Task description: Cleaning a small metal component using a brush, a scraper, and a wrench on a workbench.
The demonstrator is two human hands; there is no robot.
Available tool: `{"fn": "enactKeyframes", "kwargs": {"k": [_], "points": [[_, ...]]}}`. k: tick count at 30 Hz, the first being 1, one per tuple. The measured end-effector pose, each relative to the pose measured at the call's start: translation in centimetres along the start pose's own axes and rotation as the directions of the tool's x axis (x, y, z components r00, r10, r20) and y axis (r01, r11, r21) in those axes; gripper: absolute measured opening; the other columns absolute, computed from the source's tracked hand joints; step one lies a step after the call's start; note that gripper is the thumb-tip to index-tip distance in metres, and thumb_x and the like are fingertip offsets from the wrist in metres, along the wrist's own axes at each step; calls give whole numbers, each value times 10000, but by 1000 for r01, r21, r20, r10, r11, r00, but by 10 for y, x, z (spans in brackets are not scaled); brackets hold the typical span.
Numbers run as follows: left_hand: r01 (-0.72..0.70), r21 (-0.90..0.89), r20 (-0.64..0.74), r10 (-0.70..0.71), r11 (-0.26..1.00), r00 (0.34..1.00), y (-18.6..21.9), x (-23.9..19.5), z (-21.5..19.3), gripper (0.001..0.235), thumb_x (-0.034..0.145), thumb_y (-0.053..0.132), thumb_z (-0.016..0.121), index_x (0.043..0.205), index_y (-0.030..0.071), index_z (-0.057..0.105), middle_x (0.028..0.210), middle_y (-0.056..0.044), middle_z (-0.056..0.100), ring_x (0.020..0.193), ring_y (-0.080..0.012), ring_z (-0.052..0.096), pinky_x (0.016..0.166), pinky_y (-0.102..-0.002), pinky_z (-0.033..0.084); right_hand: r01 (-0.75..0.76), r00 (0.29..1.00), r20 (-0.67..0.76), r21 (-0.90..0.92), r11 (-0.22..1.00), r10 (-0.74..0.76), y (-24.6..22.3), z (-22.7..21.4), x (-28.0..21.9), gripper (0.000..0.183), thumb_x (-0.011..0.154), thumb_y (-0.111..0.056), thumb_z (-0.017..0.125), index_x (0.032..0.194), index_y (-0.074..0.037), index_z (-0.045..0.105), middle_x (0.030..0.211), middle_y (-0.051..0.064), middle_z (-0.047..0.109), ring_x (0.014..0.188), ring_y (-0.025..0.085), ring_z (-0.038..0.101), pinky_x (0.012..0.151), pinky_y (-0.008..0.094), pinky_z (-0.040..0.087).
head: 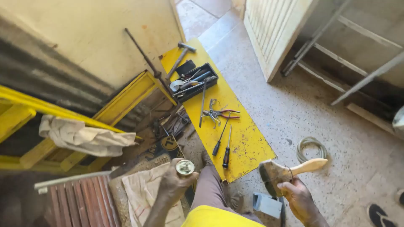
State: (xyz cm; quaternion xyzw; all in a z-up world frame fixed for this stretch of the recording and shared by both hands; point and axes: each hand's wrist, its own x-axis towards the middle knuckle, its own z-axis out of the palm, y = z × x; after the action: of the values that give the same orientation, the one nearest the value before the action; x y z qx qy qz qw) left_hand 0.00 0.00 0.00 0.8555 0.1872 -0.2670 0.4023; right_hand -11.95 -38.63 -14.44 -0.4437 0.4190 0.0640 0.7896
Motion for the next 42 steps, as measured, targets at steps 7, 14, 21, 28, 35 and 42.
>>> {"fn": "enactKeyframes", "kwargs": {"k": [7,14,21,28,35,42], "points": [[-367,-82,318,374,926,871,25,94,60,614,697,183,951,1271,237,741,1274,-8,754,1122,-158,744,991,-292,584,139,988,-94,221,965,-121,7,59,16,456,972,-149,633,1397,14,656,1190,160,730,1038,288,683,868,438,543],[-538,82,611,384,839,692,40,211,100,510,712,198,881,1184,253,696,1106,39,798,1012,-165,754,856,-320,594,11,908,-408,260,966,100,35,121,56,537,922,-143,728,1432,0,643,1146,132,687,1029,275,652,838,381,493],[-568,206,646,325,797,691,-15,302,131,506,764,381,832,1179,260,570,1121,-20,765,1047,-305,749,875,-441,570,-67,769,-592,297,952,239,-32,266,81,514,913,-61,630,1409,61,685,1319,268,786,1216,340,730,1071,371,511],[-534,405,655,172,742,736,-50,368,186,510,840,474,785,1262,294,565,1151,-10,775,990,-301,746,783,-480,534,45,846,-516,-187,981,-137,130,192,204,637,865,-172,721,1493,-129,621,1177,91,722,1099,198,685,985,324,527],[-767,229,606,529,599,594,-96,437,209,669,638,325,975,1224,237,664,1075,3,772,949,-263,740,754,-453,567,54,808,-571,-179,982,-148,156,221,243,516,876,-239,765,1373,-137,672,1095,81,728,1005,214,696,888,345,514],[-938,169,368,863,303,346,-136,444,178,241,859,349,734,1042,203,678,987,-61,687,898,-326,663,637,-535,519,112,705,-592,-451,885,-391,230,274,203,503,870,-384,730,1327,-178,683,1269,6,778,1210,184,718,1014,342,512]]}}
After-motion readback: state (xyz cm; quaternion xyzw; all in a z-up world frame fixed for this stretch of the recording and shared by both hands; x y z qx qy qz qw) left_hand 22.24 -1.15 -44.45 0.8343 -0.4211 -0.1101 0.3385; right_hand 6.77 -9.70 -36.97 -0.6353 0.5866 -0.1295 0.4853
